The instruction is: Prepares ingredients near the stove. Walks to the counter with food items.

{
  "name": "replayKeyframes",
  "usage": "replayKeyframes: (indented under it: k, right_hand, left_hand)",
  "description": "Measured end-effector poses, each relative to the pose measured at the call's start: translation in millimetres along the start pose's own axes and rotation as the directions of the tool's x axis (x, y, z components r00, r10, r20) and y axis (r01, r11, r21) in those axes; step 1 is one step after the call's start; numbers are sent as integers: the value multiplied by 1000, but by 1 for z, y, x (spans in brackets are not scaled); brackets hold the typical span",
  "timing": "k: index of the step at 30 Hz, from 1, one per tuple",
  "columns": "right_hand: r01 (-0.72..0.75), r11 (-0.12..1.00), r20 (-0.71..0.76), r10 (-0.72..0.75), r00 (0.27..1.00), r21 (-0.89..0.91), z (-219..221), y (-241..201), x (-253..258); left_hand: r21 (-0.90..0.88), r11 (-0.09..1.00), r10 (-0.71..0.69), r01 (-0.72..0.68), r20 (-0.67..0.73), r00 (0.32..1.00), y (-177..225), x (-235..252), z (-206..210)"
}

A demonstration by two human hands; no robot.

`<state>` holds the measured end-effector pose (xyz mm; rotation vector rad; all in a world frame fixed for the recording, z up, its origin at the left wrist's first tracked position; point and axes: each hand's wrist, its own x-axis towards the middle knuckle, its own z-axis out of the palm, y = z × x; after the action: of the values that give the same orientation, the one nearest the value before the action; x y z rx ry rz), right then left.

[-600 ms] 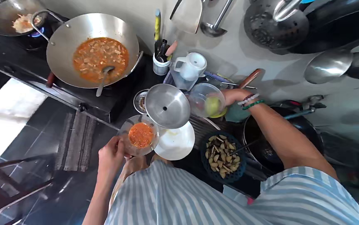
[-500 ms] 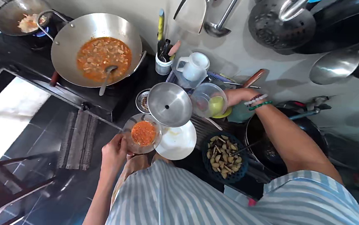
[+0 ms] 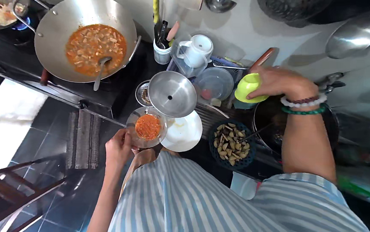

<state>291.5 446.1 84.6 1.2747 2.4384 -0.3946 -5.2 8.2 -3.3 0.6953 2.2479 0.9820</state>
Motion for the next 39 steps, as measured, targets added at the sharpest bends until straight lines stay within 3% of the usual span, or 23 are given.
replayKeyframes:
  k: [3,7,13,16,20,22,25,28,30,34,37,39]
  right_hand:
    - [46,949,-219,25,975,312,7,5,-50]
    - [180,758,-408,122,905,627,57,-21,-119]
    - [289,469,-428,221,876,835,169,-83,-171]
    - [212,402,-371,374,850,891,234,-112,-186]
    - [84,415,-305,501,810,906,298,-130,-208]
    - [14,530,-343,528,777,848,314,-129,-219]
    - [-156,670,-402,597,694,726,309,-123,-231]
    - [-348,666,-389,699,600,660,300,-112,-229]
    - [-402,656,-397,728,558,639,297,-101,-220]
    - [-355,677,-376,686,623,645,294,-87,-207]
    - [-333,667,-353,676,647,667,253,-85,-220]
    - [-208,740,-464,587,663,640,219,-97,-219]
  left_hand:
    - [0,1000,20,-20,5,1000,-1,2,1]
    - [-5,999,34,-34,36,999,-2,6,1]
    - [-11,999,43,-42,72,996,0,11,-1]
    - [-17,998,65,-63,85,994,1,13,-2]
    - [7,997,72,-73,110,991,4,16,-4]
    - [8,996,86,-88,117,989,4,15,-5]
    - [-1,994,112,-112,126,986,4,15,-5]
    - [-8,993,115,-115,123,986,5,13,-4]
    - [-8,994,110,-110,123,986,7,11,-3]
    - [28,996,86,-90,121,989,9,8,-3]
    - [46,995,81,-87,119,990,11,9,-1]
    - [44,995,82,-88,112,990,10,10,0]
